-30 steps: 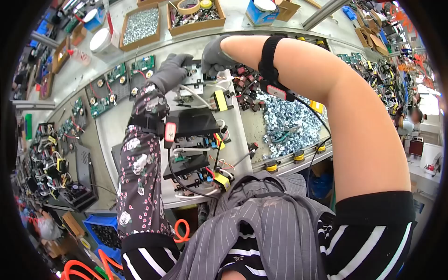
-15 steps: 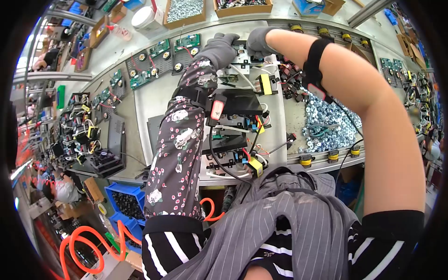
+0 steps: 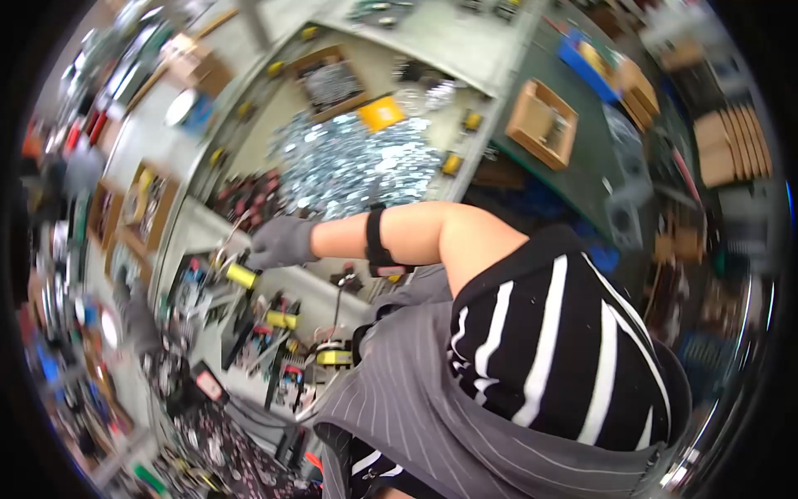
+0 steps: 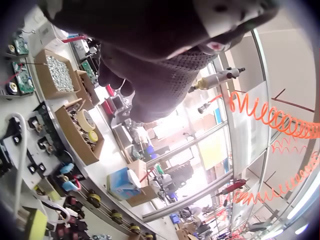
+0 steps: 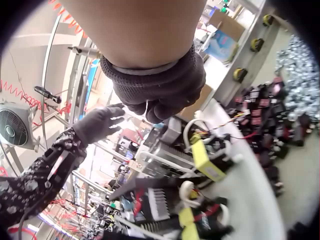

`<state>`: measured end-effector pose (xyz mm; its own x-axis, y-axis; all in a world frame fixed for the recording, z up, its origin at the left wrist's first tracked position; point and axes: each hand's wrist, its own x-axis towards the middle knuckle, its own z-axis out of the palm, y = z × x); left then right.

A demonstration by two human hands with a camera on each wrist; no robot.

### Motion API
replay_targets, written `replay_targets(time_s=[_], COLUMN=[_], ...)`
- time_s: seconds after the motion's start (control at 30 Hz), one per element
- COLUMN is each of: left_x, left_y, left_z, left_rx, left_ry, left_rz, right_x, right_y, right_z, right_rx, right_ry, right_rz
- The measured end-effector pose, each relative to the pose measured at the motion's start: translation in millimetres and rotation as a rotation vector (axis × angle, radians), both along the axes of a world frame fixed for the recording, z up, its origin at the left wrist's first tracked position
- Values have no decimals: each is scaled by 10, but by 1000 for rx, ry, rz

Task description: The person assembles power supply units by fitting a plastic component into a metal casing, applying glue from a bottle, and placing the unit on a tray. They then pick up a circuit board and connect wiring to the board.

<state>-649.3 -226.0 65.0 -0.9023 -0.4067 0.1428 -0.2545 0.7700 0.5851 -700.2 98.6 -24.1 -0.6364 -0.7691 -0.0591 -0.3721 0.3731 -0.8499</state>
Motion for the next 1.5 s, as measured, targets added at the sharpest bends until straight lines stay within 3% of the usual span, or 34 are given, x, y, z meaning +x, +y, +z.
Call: replay_targets(time_s=[0.07, 0.13, 0.17, 0.2, 0.23, 0.3, 0.37, 0.43, 0.47, 0.5, 0.53, 0.63, 0.7, 0.83, 0.9, 0.97, 1.03, 1.07, 1.1, 1.17, 1.2, 1.37, 1.43, 1.5], left_x=[-180, -320, -398, -464, -543, -654, -731, -743, -756, -751, -749, -791, -768, -729, -721, -715, -715, -721, -724, -755, -768, -812, -834, -841], left_y=[156, 453, 540, 752, 892, 1129, 1449, 1798, 1906, 1986, 2074, 2265, 2394, 2662, 2768, 2815, 2847, 2877, 2910, 2962, 2988, 3154, 3248, 3320], left_z=[165, 367, 389, 488, 531, 575, 592, 637, 600, 563, 533, 424, 413, 398, 395, 332, 316, 322, 323, 324, 317, 233, 238, 212], left_rx=[306, 266, 309, 291, 294, 351, 392, 347, 398, 433, 426, 430, 329, 404, 375, 462, 460, 443, 426, 441, 454, 506, 517, 539], left_ry=[118, 96, 113, 109, 105, 41, 49, -18, -45, -84, -116, -176, -234, -293, -325, -374, -382, -388, -395, -420, -439, -451, -470, -459], left_rz=[-67, -107, -150, -162, -183, -239, -299, -323, -348, -363, -367, -412, -430, -417, -405, -444, -445, -453, -461, -469, -476, -537, -595, -600], right_x=[29, 10, -11, -54, -51, -112, -122, -145, -159, -179, -194, -260, -304, -394, -453, -399, -300, -180, -84, 81, 140, 195, 137, 167], right_y=[766, 1572, 1985, 2416, 2845, 3649, 4354, 5089, 5294, 5431, 5540, 5526, 5570, 5559, 5698, 5704, 5866, 5894, 5915, 5943, 5926, 5927, 5864, 5861], right_z=[-11, -139, -201, -169, -190, -165, -153, -217, -214, -157, -127, -141, -379, -596, -662, -574, -689, -686, -663, -576, -504, -336, -316, -201], right_rx=[177, 196, 164, 279, 154, 367, 348, 634, 633, 838, 1037, 977, 991, 1136, 893, 799, 688, 380, 383, -87, -179, -107, -74, -90], right_ry=[-15, -111, -168, -111, -104, 3, -30, -26, -34, -213, -397, -573, -543, -470, -716, -734, -704, -730, -732, -887, -906, -891, -708, -749], right_rz=[-46, -204, -335, -457, -608, -930, -1301, -1417, -1431, -1385, -1317, -1393, -1402, -1289, -1154, -1152, -1273, -1451, -1449, -1595, -1599, -1613, -1589, -1643])
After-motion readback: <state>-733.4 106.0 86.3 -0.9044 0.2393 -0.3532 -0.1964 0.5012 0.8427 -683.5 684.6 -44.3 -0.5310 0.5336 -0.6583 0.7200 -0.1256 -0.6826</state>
